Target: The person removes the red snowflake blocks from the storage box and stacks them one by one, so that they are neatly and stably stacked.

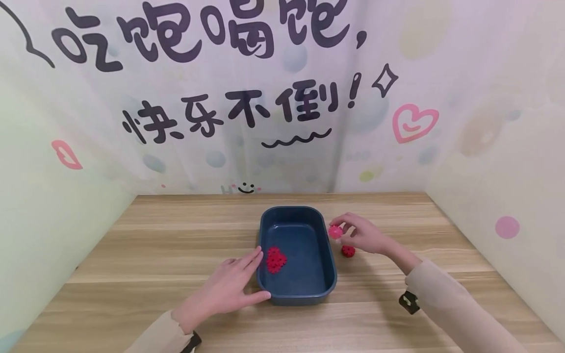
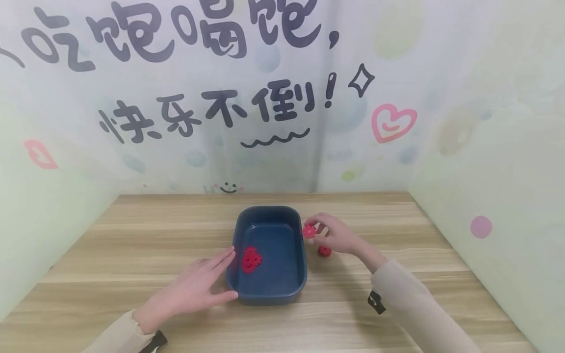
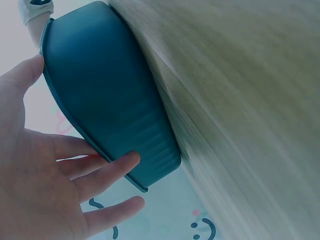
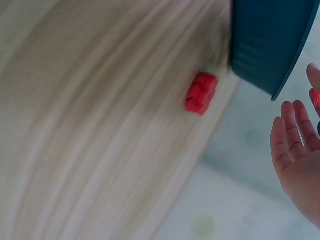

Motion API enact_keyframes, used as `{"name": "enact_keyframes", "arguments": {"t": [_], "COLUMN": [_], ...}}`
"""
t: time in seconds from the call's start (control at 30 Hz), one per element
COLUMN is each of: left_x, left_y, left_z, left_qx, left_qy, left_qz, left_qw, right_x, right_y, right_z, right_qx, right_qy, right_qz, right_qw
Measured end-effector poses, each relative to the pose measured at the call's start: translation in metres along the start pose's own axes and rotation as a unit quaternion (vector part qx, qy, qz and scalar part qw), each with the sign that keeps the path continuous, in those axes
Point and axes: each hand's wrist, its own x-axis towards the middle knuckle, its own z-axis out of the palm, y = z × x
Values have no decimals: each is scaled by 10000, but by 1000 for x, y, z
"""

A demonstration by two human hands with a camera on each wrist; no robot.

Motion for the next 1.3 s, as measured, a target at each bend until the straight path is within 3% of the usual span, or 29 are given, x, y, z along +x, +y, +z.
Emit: {"name": "enact_keyframes", "arguments": {"t": [0.4,0.93,1.3], "left_x": [0,0,0], "left_y": [-1,0,0], "left_z": [-1,-1,-2], "left_qx": [-21,-101,-139], "left_qy": [30,-48,-122], "left_qz": [49,-4,-61], "left_qw": [10000,9999,9998], "right_x": [-26,-37,-36], "right_y": [23,45,50], "right_z": [0,8,11], "right_qx": [314,681,321], "right_qy": [-5,-246,-331], "right_qz": [519,517,499], "right_qw": [9982,9960,9977]}}
